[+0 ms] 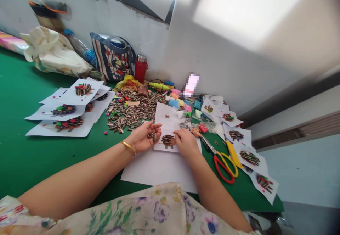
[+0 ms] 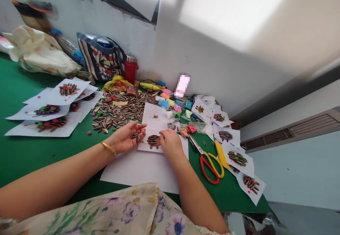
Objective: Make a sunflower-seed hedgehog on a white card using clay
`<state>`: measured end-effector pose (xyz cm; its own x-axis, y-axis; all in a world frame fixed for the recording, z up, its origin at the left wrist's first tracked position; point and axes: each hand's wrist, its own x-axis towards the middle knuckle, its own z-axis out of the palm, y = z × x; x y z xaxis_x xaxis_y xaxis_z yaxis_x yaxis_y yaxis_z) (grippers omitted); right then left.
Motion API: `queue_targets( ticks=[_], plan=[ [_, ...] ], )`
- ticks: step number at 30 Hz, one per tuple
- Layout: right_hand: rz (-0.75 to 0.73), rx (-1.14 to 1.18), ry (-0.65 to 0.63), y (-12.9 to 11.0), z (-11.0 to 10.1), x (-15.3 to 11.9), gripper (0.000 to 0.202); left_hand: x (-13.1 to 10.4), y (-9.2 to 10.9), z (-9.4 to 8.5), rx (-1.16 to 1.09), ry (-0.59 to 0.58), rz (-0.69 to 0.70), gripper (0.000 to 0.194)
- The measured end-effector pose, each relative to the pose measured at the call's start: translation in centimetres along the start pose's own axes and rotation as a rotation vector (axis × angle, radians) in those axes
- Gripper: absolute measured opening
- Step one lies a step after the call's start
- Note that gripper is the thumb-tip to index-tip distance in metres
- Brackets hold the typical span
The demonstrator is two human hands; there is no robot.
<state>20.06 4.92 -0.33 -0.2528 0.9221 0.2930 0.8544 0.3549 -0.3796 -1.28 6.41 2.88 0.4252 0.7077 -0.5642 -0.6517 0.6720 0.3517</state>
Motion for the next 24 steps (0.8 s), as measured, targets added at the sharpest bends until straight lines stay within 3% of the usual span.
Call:
queue_targets(
  ticks=[5, 12, 16, 20, 22, 24],
  plan=[
    [-0.166, 0.138, 0.180, -2.2, -1.1, -0.6, 0.020, -0.1, -0.4, 0.1, -0.073, -0.087, 0.033, 0.039],
    [-0.345, 0.187, 0.120, -4.3, 0.0, -1.1, 0.021, -0.4, -0.9, 0.1, -0.008, -0.174, 0.021, 0.046],
    [-0.304, 0.283, 0.149, -4.3, -0.1, -1.1, 0.018, -0.5, -1.3, 0.0, 0.047, -0.204, 0.006, 0.044],
    [-0.159, 0.432, 0.223, -4.0, -1.1, -1.0, 0.020, -0.5, -1.7, 0.0, 0.198, -0.159, 0.023, 0.020],
    [-0.113, 0.475, 0.240, -3.8, -1.2, -1.0, 0.019, -0.5, -1.9, 0.0, 0.321, -0.197, 0.016, 0.012],
    [-0.097, 0.504, 0.212, -3.6, -1.1, -1.0, 0.018, -0.7, -2.0, 0.0, 0.411, -0.260, 0.017, 0.019]
  ],
)
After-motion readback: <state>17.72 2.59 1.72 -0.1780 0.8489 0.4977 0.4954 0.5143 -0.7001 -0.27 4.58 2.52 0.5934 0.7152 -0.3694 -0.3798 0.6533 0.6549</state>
